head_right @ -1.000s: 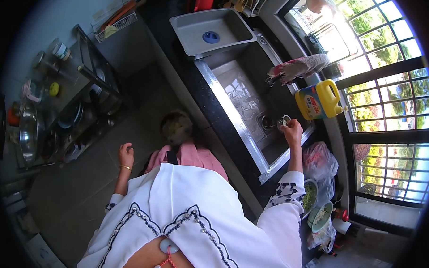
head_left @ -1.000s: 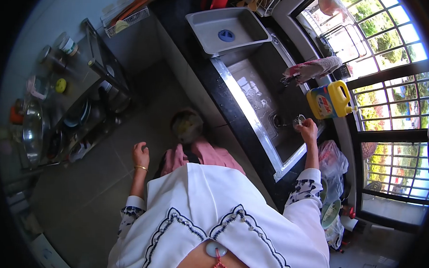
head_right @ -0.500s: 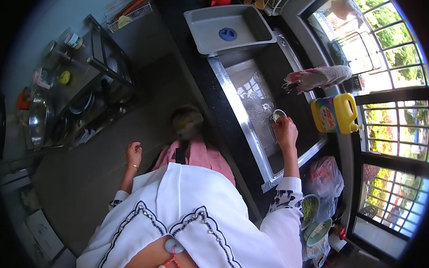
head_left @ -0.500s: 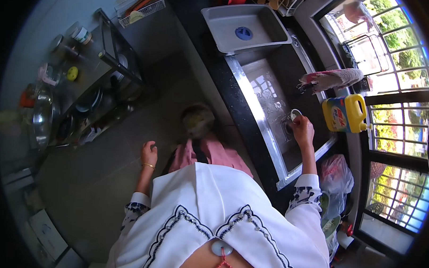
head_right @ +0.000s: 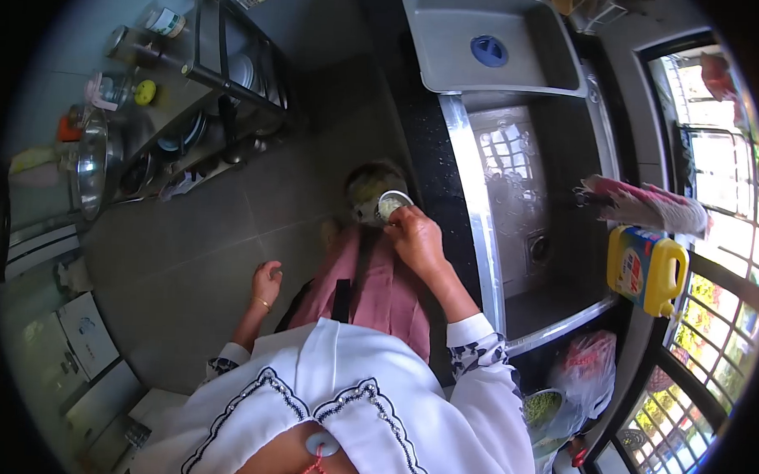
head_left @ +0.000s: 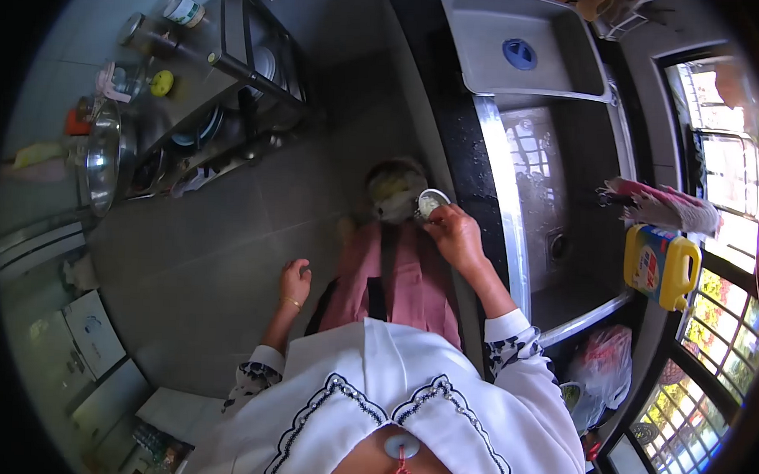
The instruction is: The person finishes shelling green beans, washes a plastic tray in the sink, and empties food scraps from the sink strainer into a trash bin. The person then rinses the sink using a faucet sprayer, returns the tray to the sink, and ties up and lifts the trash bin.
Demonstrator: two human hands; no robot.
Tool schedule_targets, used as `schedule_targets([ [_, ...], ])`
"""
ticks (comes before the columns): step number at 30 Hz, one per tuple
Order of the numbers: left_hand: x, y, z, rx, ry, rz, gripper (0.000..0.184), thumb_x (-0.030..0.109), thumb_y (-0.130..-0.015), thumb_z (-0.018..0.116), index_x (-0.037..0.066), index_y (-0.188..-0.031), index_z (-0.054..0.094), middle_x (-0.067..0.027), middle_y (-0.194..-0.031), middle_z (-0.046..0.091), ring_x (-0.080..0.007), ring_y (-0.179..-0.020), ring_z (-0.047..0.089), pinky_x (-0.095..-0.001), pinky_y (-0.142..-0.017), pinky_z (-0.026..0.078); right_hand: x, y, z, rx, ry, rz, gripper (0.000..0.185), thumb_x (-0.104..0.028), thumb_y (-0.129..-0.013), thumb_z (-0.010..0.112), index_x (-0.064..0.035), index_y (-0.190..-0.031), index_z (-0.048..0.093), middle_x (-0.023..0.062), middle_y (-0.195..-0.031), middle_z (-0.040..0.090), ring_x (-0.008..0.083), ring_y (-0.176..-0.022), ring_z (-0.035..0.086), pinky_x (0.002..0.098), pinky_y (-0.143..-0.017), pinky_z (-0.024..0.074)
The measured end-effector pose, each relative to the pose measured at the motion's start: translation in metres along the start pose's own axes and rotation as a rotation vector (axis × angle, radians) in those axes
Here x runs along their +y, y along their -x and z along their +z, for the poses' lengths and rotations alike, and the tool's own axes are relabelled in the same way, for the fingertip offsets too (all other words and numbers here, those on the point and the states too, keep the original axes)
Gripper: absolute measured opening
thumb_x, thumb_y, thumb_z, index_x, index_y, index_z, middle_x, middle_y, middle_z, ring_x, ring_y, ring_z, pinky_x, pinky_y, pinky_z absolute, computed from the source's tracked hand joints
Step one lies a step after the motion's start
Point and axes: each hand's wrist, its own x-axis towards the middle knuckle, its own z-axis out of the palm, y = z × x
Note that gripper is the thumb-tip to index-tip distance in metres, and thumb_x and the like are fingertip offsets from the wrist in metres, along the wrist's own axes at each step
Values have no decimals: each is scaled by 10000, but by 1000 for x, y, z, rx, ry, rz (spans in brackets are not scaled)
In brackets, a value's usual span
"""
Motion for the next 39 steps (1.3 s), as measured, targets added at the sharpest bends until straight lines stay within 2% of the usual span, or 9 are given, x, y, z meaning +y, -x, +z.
schedule_targets([
  [5,-47,21,12,-44,18,-86,205,34,-744,597,22,-949,596,-158,-939,596,-324,-885,559,-375,-787,449,54,-31,105,-36,-331,181,152,-71,-708,692,-25,-828,612,107,-797,609,257,-657,616,348,-604,487],
  [10,-120,42,36,-98,-73,-176,236,31,-719,607,13,-953,584,-168,-938,593,-333,-909,559,-397,-802,445,116,-67,186,-55,-775,606,125,-117,-823,640,-1,-867,623,24,-724,590,70,-555,543,235,-503,443],
  [12,-141,50,41,-127,-115,-239,239,32,-713,608,16,-951,585,-167,-940,593,-335,-914,559,-403,-806,445,151,-78,213,-98,-727,607,135,-148,-849,620,-16,-875,621,11,-687,568,75,-547,531,216,-488,416],
  [14,-163,60,48,-162,-139,-322,244,34,-706,605,24,-950,591,-162,-948,597,-338,-919,555,-411,-814,443,183,-88,234,-107,-922,824,169,-193,-867,610,-25,-873,610,-5,-661,537,72,-518,494,213,-469,393],
  [21,-212,83,68,-252,-236,-406,243,23,-703,593,26,-945,595,-153,-932,603,-329,-906,559,-424,-818,440,306,-130,316,-140,-1375,894,213,-260,-891,577,-58,-825,582,-12,-624,490,64,-484,437,222,-433,350],
  [23,-215,94,74,-191,-212,-431,226,16,-705,586,33,-930,594,-145,-909,606,-319,-881,570,-420,-787,454,364,-123,363,-125,-1143,1211,197,-260,-900,560,-69,-854,568,-14,-630,495,67,-487,434,220,-427,338],
  [30,-211,110,86,-255,-140,-589,208,28,-722,582,48,-929,592,-129,-875,608,-282,-789,587,-363,-629,474,334,-138,339,-219,-1526,1095,144,-200,-906,540,-64,-862,559,6,-675,535,96,-479,441,241,-434,362],
  [34,-215,110,95,-212,-126,-490,198,39,-724,586,46,-921,603,-133,-877,609,-280,-797,585,-363,-644,468,364,-141,353,-267,-1486,1079,128,-185,-892,568,-59,-874,570,10,-695,550,87,-490,450,228,-432,357],
  [39,-221,113,93,-115,-44,-616,197,31,-734,572,37,-928,611,-133,-897,613,-271,-817,588,-366,-692,480,361,-143,363,-248,-1369,1140,129,-185,-883,585,-66,-836,570,-3,-663,536,77,-490,452,216,-424,346],
])
